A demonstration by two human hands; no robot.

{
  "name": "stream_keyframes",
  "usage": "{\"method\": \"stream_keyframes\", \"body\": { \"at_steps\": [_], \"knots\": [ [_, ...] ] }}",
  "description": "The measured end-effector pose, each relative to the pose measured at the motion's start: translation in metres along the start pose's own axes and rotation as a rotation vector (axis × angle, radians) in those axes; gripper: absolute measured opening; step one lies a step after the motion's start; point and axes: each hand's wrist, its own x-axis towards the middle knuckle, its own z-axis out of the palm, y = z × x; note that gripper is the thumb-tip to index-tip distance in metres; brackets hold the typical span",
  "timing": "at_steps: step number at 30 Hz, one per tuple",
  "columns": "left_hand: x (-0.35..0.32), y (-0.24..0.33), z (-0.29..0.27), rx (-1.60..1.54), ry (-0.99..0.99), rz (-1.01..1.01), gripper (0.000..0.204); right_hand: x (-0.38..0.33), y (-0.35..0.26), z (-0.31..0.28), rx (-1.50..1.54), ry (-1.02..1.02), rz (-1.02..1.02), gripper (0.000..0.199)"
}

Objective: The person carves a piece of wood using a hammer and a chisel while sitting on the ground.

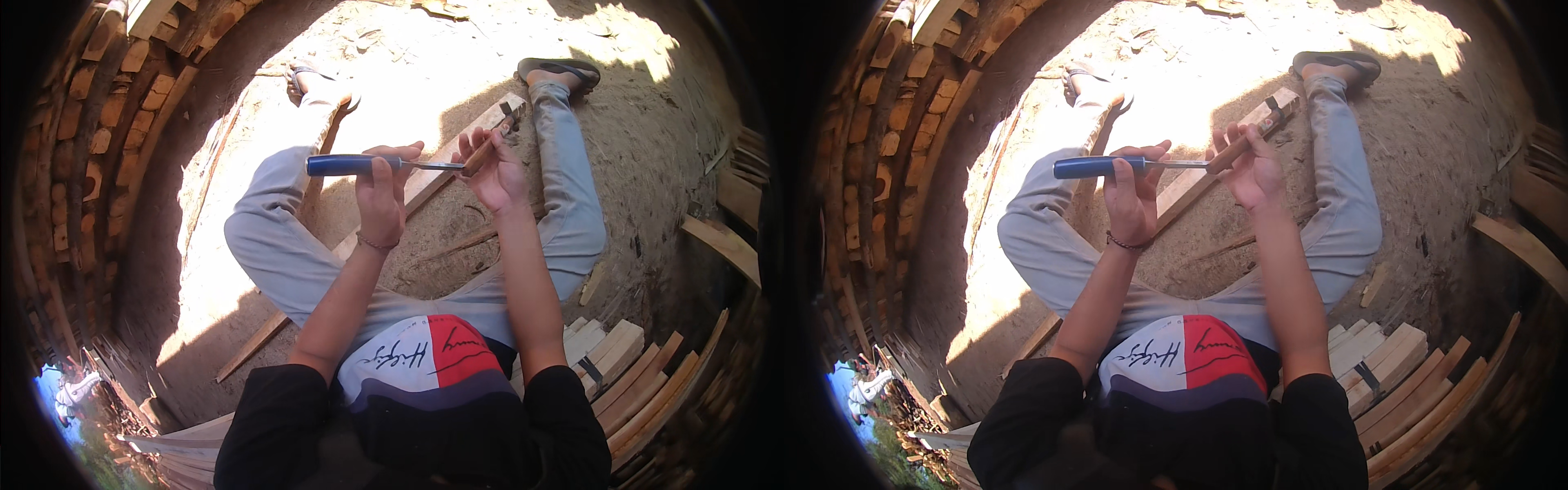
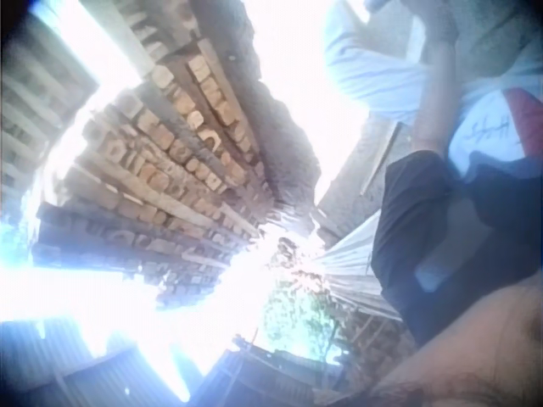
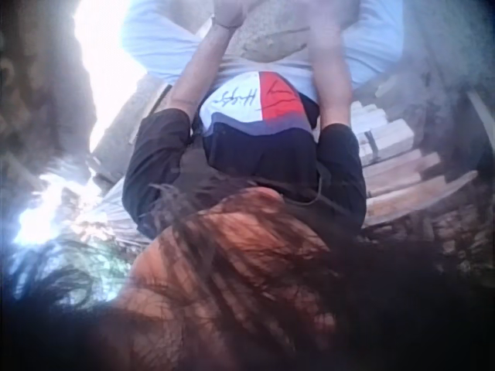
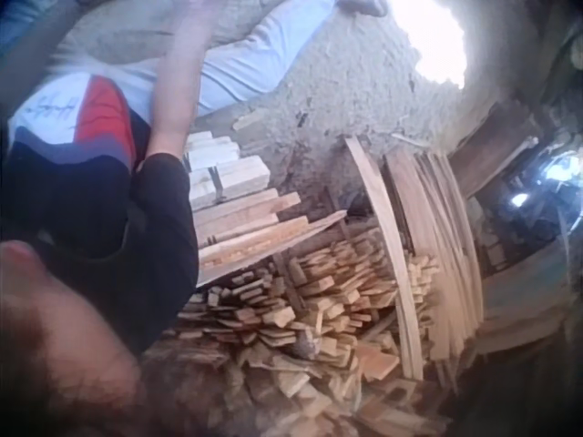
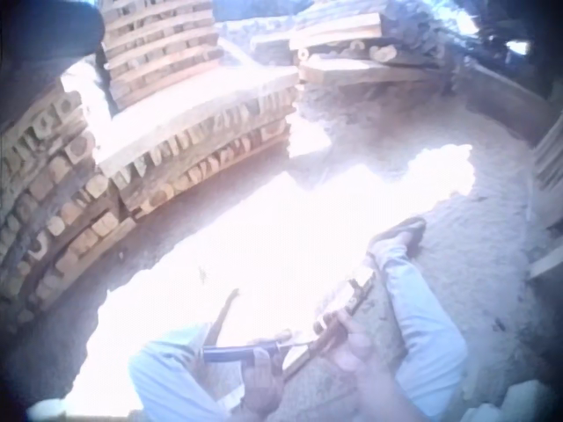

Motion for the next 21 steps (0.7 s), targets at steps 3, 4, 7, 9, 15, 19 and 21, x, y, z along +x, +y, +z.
{"method": "stream_keyframes", "body": {
  "at_steps": [3,4,7,9,15,19,21],
  "knots": [
    [0.04,0.012,-0.024,-0.081,0.063,-0.065,0.012,0.018,-0.033,-0.037,-0.087,-0.027,-0.095,0.018],
    [0.053,0.009,-0.033,-0.093,0.123,-0.078,0.009,0.023,-0.043,-0.056,-0.136,-0.079,-0.11,0.019],
    [0.073,-0.015,-0.054,-0.139,0.207,-0.17,0.008,0.022,-0.057,-0.079,-0.653,0.154,-0.141,0.019],
    [0.075,-0.031,-0.064,-0.069,0.232,-0.288,0.018,0.019,-0.054,-0.078,-1.554,0.308,-0.294,0.021],
    [0.066,-0.07,-0.077,0.021,0.275,-0.338,0.022,-0.014,-0.029,-0.074,-2.53,0.348,0.048,0.022],
    [0.067,-0.063,-0.062,0.098,0.252,-0.286,0.017,-0.023,-0.016,-0.068,-2.548,0.385,0.127,0.02],
    [0.071,-0.051,-0.049,0.105,0.213,-0.266,0.015,-0.019,-0.017,-0.075,-2.551,0.385,0.107,0.02]
  ]
}}
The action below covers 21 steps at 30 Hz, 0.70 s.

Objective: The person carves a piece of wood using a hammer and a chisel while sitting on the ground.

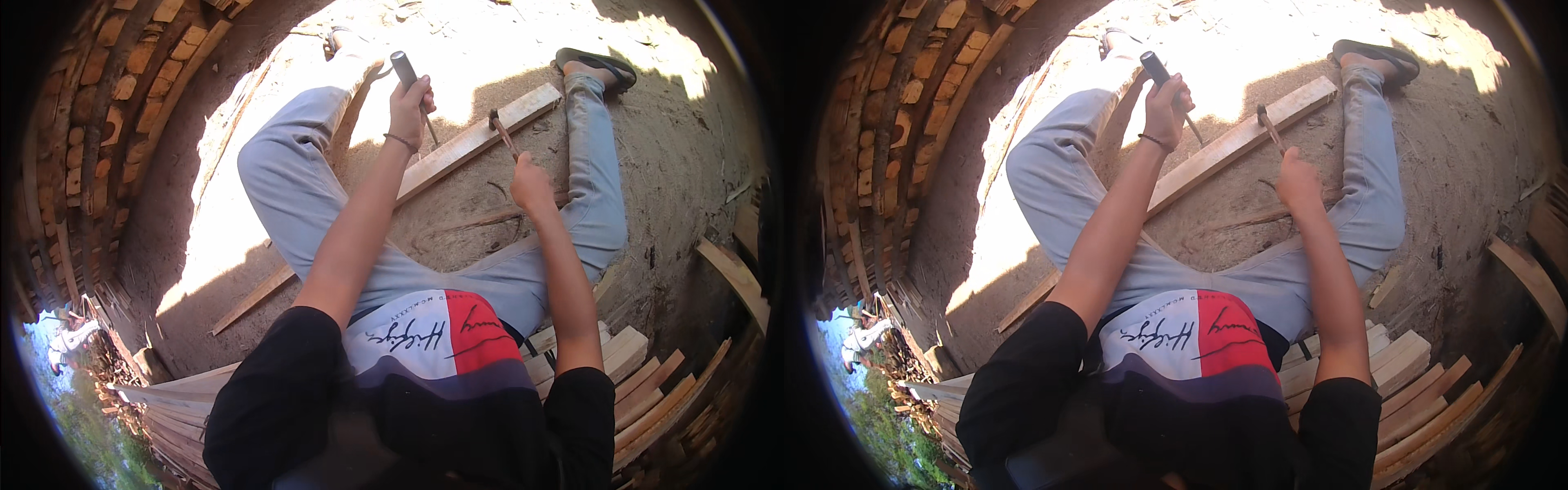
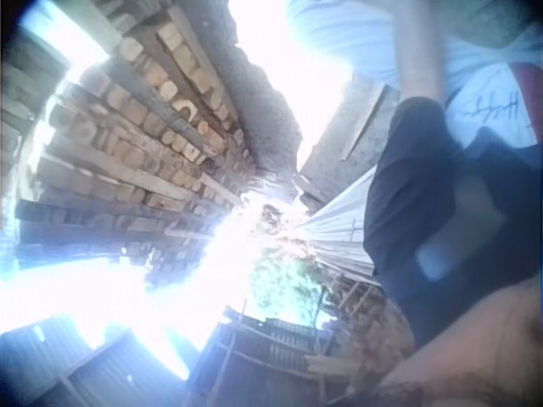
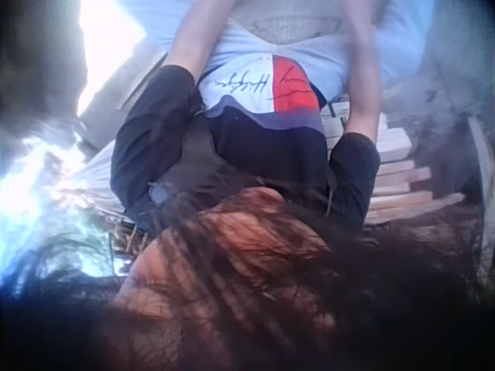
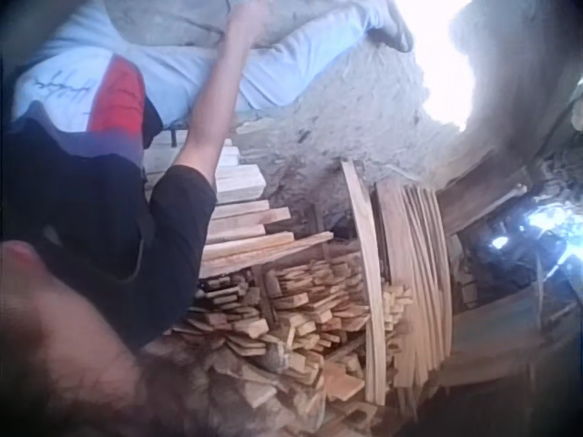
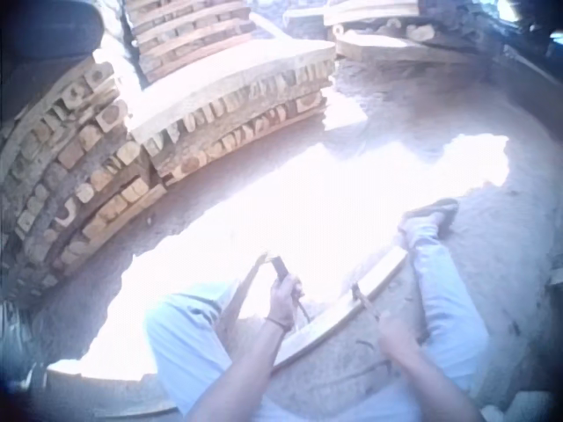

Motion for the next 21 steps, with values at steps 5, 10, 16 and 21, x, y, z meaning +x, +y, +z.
{"method": "stream_keyframes", "body": {
  "at_steps": [5,10,16,21],
  "knots": [
    [-0.009,0.032,0.039,0.213,-0.103,0.075,0.017,-0.001,-0.002,-0.004,0.044,-0.01,-0.049,0.022],
    [-0.005,0.062,0.093,0.41,-0.345,-0.042,0.026,0.005,0.005,-0.004,0.11,0.01,0.014,0.02],
    [-0.003,0.037,0.081,0.556,-0.477,-0.185,0.041,-0.004,0.013,-0.008,0.075,-0.031,0.012,0.021],
    [0.009,0.007,0.053,0.423,-0.283,-0.232,0.053,-0.01,0.015,-0.017,0.16,-0.071,0.054,0.024]
  ]
}}
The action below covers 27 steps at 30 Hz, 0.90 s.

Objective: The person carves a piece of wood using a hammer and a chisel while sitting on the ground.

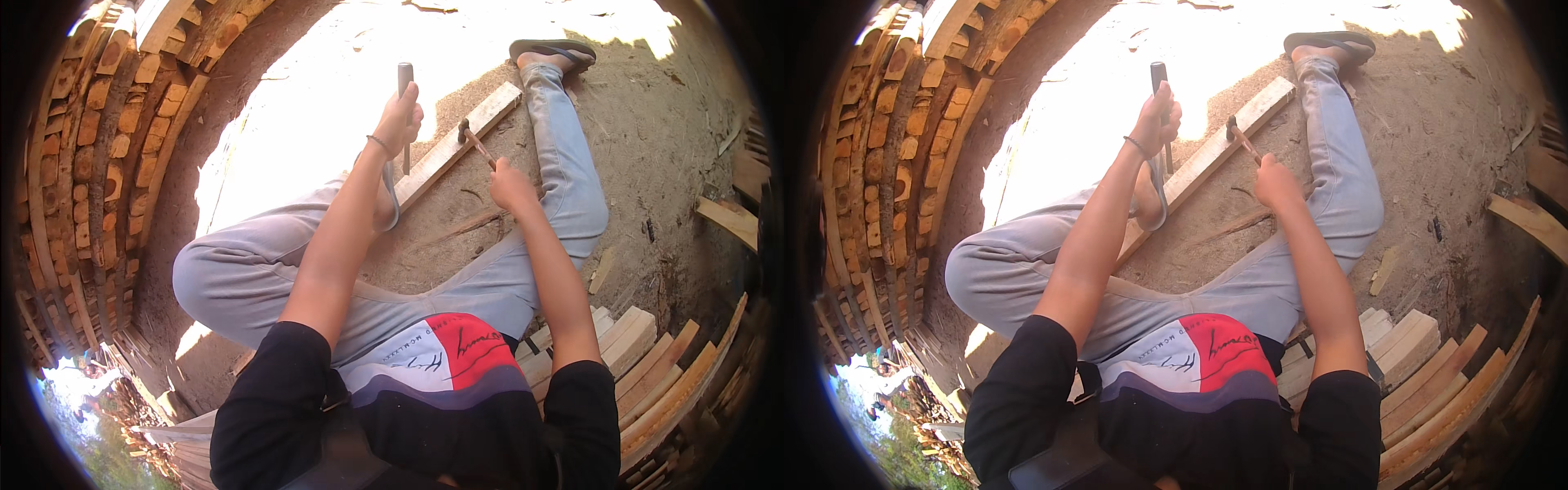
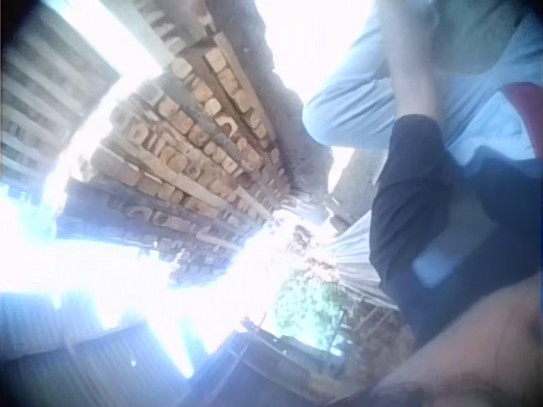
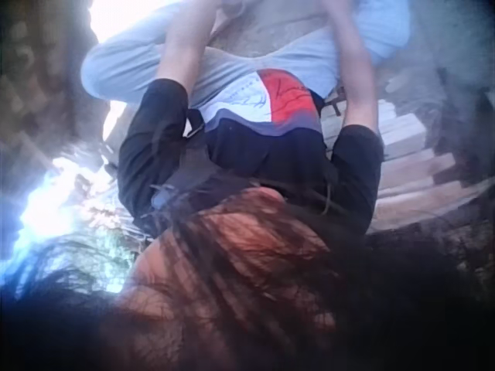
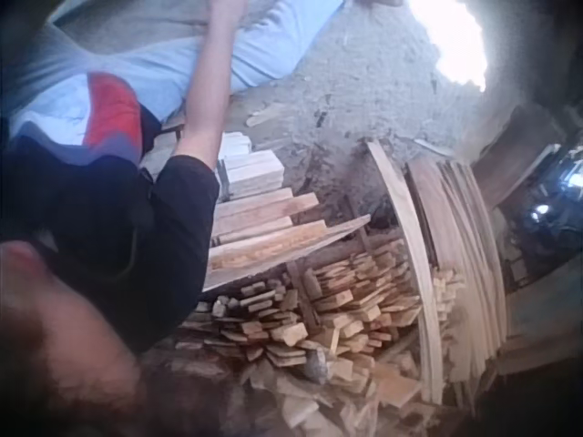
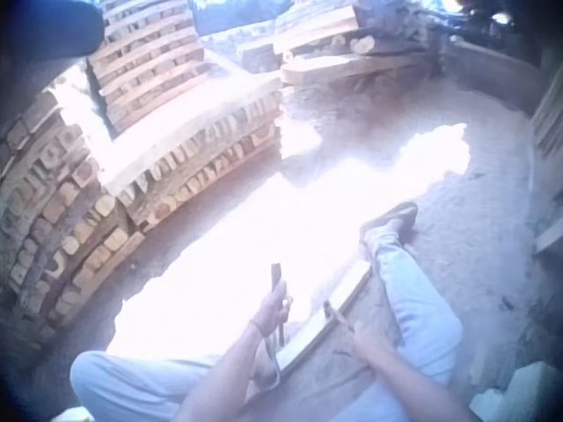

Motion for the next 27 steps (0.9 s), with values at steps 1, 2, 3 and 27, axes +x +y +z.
{"method": "stream_keyframes", "body": {
  "at_steps": [1,2,3,27],
  "knots": [
    [0.007,-0.007,-0.005,-0.036,-0.013,-0.024,0.056,0.003,0.006,0.001,0.04,0.003,-0.008,0.026],
    [0.013,-0.015,-0.01,-0.073,-0.024,-0.046,0.06,0.007,0.013,0.0,0.079,0.005,-0.018,0.028],
    [0.019,-0.019,-0.005,-0.106,-0.036,-0.072,0.063,0.014,0.025,0.0,0.173,-0.028,-0.002,0.028],
    [0.073,-0.082,0.02,0.348,-0.216,-0.06,0.073,0.015,-0.002,-0.039,0.789,0.131,-0.048,0.026]
  ]
}}
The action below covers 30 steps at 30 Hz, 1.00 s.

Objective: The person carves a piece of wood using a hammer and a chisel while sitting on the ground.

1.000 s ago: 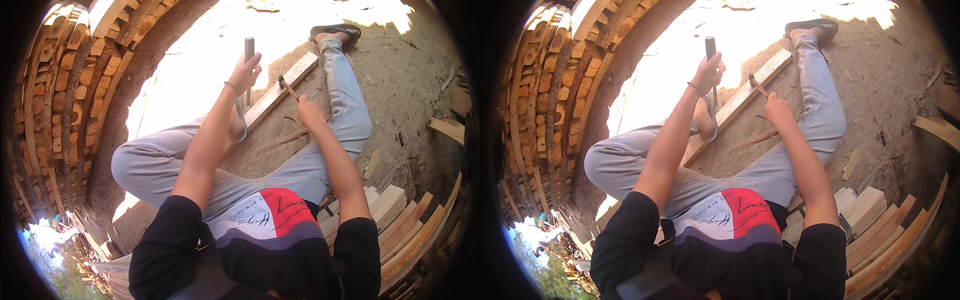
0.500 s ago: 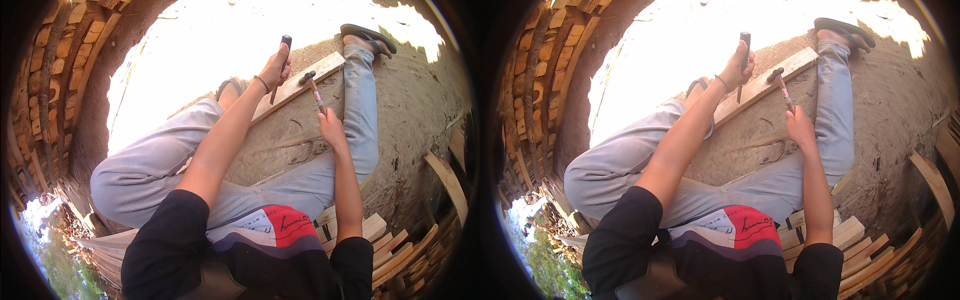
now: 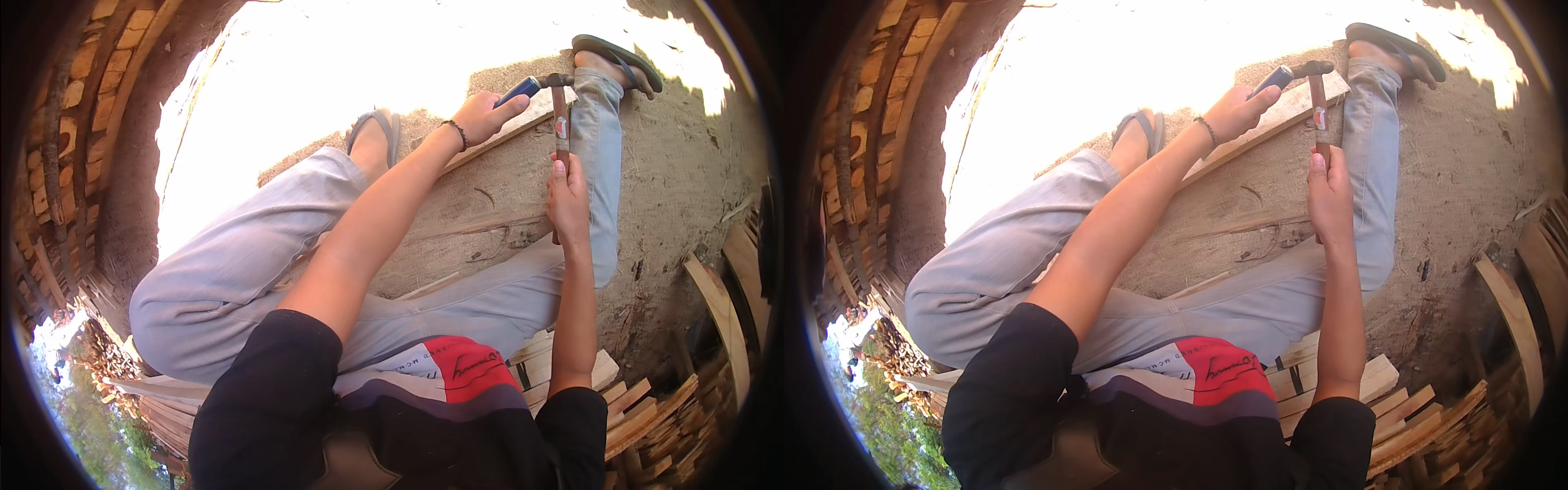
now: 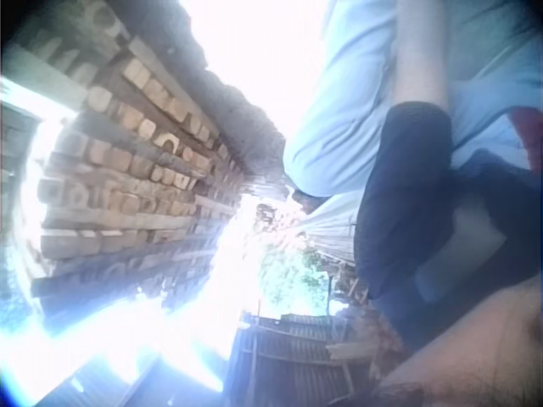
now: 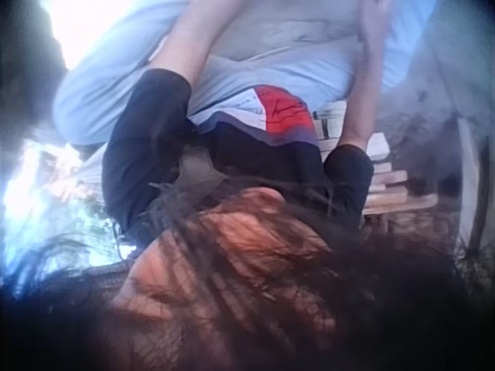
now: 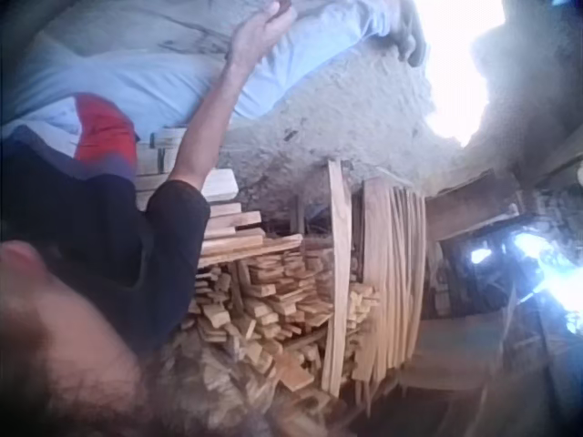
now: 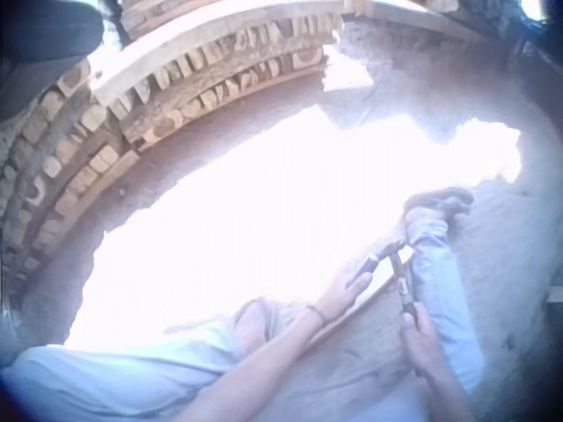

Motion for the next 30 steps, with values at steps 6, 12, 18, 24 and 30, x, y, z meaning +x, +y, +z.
{"method": "stream_keyframes", "body": {
  "at_steps": [6,12,18,24,30],
  "knots": [
    [-0.01,0.008,-0.01,-0.025,0.011,-0.044,0.046,-0.01,-0.055,-0.049,-0.037,-0.201,-0.001,0.03],
    [-0.008,0.01,-0.009,-0.058,-0.008,-0.095,0.025,-0.002,-0.088,-0.055,-0.124,-0.034,-0.124,0.029],
    [-0.009,0.005,-0.007,-0.024,-0.01,-0.051,0.021,0.012,-0.076,-0.062,-0.264,-0.025,-0.204,0.027],
    [-0.007,0.003,-0.005,-0.026,-0.03,-0.065,0.016,0.014,-0.07,-0.067,-0.451,-0.118,-0.25,0.026],
    [-0.004,0.006,-0.006,0.015,-0.047,-0.111,0.024,0.015,-0.065,-0.067,-0.501,-0.208,-0.185,0.028]
  ]
}}
